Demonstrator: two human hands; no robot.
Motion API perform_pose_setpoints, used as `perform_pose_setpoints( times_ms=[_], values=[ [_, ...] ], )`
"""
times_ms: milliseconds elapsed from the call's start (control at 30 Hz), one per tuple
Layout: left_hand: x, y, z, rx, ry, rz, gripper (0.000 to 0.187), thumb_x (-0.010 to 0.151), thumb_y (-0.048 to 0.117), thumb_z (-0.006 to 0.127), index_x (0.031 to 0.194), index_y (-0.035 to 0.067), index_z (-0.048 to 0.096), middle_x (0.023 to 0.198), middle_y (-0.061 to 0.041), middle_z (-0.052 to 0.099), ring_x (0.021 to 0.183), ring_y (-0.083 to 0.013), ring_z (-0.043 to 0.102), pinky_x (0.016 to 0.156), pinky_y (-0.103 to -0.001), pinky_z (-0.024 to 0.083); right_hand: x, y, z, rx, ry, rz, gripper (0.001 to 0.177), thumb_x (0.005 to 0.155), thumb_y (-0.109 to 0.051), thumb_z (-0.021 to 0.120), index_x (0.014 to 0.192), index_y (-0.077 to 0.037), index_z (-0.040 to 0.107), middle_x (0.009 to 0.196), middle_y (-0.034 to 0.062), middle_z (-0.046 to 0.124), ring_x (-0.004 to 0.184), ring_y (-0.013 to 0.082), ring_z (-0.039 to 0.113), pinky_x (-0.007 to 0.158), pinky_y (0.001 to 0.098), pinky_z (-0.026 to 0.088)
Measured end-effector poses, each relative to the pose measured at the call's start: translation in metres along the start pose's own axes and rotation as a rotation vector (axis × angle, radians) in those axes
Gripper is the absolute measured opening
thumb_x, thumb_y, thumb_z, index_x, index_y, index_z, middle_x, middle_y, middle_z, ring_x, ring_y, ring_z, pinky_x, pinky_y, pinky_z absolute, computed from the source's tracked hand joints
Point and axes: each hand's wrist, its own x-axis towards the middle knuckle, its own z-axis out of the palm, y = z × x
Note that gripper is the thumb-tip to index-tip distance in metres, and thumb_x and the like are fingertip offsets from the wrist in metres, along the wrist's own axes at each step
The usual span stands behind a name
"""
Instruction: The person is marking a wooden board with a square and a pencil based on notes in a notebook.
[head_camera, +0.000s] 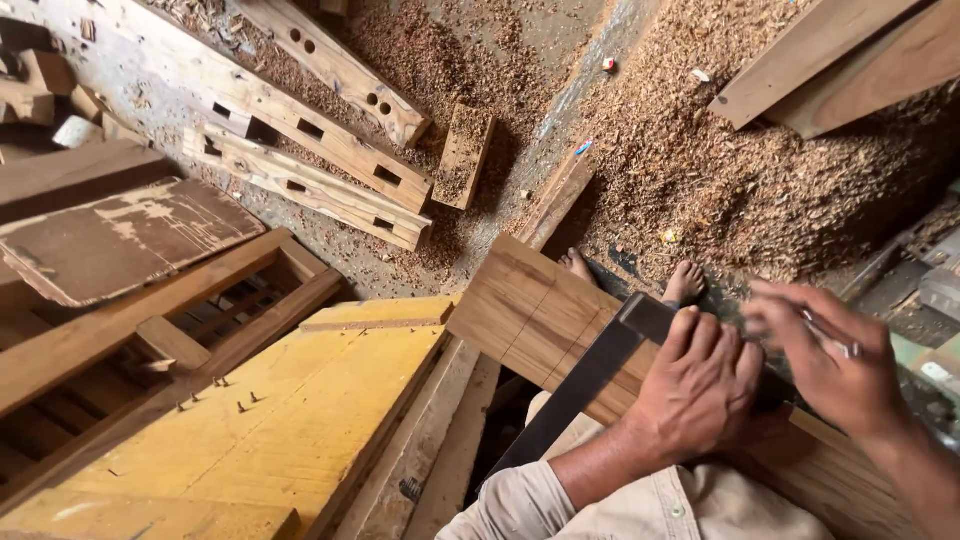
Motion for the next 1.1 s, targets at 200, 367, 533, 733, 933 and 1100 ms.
perform_pose_setpoints(
  times_ms=[200, 367, 533, 733, 933, 1100],
  values=[
    [0.001, 0.013, 0.013, 0.062, -0.021, 0.036, 0.029, 0.098, 0.029, 0.052, 0.111, 0.004, 0.06, 0.11, -0.016, 0.062, 0.114, -0.0311, 0.059, 0.116, -0.046, 0.034, -0.095, 0.026, -0.006, 0.179, -0.011, 0.377, 0.025, 0.097, -0.009, 0.066, 0.119, 0.0, 0.071, 0.1, 0.0083, 0.077, 0.088, 0.0156, 0.069, 0.076, 0.0244, 0.056],
    [0.003, 0.026, 0.026, 0.111, -0.1, 0.153, 0.026, 0.101, 0.026, 0.052, 0.112, 0.004, 0.061, 0.105, -0.015, 0.062, 0.106, -0.0281, 0.058, 0.105, -0.041, 0.037, -0.136, 0.069, -0.021, 0.104, -0.026, 0.456, 0.024, 0.089, -0.008, 0.068, 0.112, -0.002, 0.072, 0.092, 0.0059, 0.08, 0.079, 0.0118, 0.076, 0.069, 0.0245, 0.059],
    [-0.001, 0.033, 0.032, 0.062, -0.113, 0.155, 0.028, 0.102, 0.024, 0.051, 0.117, 0.003, 0.062, 0.103, -0.014, 0.062, 0.103, -0.0272, 0.058, 0.103, -0.04, 0.039, -0.144, 0.069, -0.024, 0.069, 0.003, 0.466, 0.022, 0.089, -0.013, 0.073, 0.109, -0.006, 0.074, 0.089, 0.0049, 0.079, 0.076, 0.0096, 0.074, 0.065, 0.0244, 0.059],
    [0.001, 0.031, 0.027, 0.035, -0.047, 0.048, 0.043, 0.088, 0.032, 0.055, 0.119, 0.004, 0.063, 0.114, -0.015, 0.065, 0.116, -0.0293, 0.059, 0.124, -0.053, 0.034, -0.127, 0.055, -0.015, -0.012, 0.036, 0.341, 0.021, 0.087, -0.015, 0.074, 0.106, -0.007, 0.073, 0.09, 0.0029, 0.078, 0.073, 0.01, 0.073, 0.066, 0.0245, 0.057],
    [-0.002, 0.028, 0.028, 0.001, -0.052, -0.007, 0.041, 0.092, 0.033, 0.056, 0.118, 0.003, 0.064, 0.111, -0.017, 0.064, 0.115, -0.0308, 0.059, 0.121, -0.047, 0.033, -0.134, 0.07, -0.009, -0.039, 0.009, 0.401, 0.022, 0.09, -0.014, 0.077, 0.11, -0.007, 0.077, 0.087, 0.0041, 0.081, 0.065, 0.0118, 0.07, 0.056, 0.024, 0.054],
    [-0.001, 0.024, 0.022, 0.02, 0.001, 0.066, 0.037, 0.094, 0.029, 0.056, 0.116, 0.0, 0.064, 0.111, -0.018, 0.064, 0.114, -0.0322, 0.059, 0.117, -0.044, 0.037, -0.127, 0.058, -0.009, 0.017, 0.092, 0.29, 0.019, 0.091, -0.013, 0.074, 0.108, -0.005, 0.073, 0.093, 0.0064, 0.078, 0.076, 0.0103, 0.073, 0.066, 0.0231, 0.058]
  ],
)
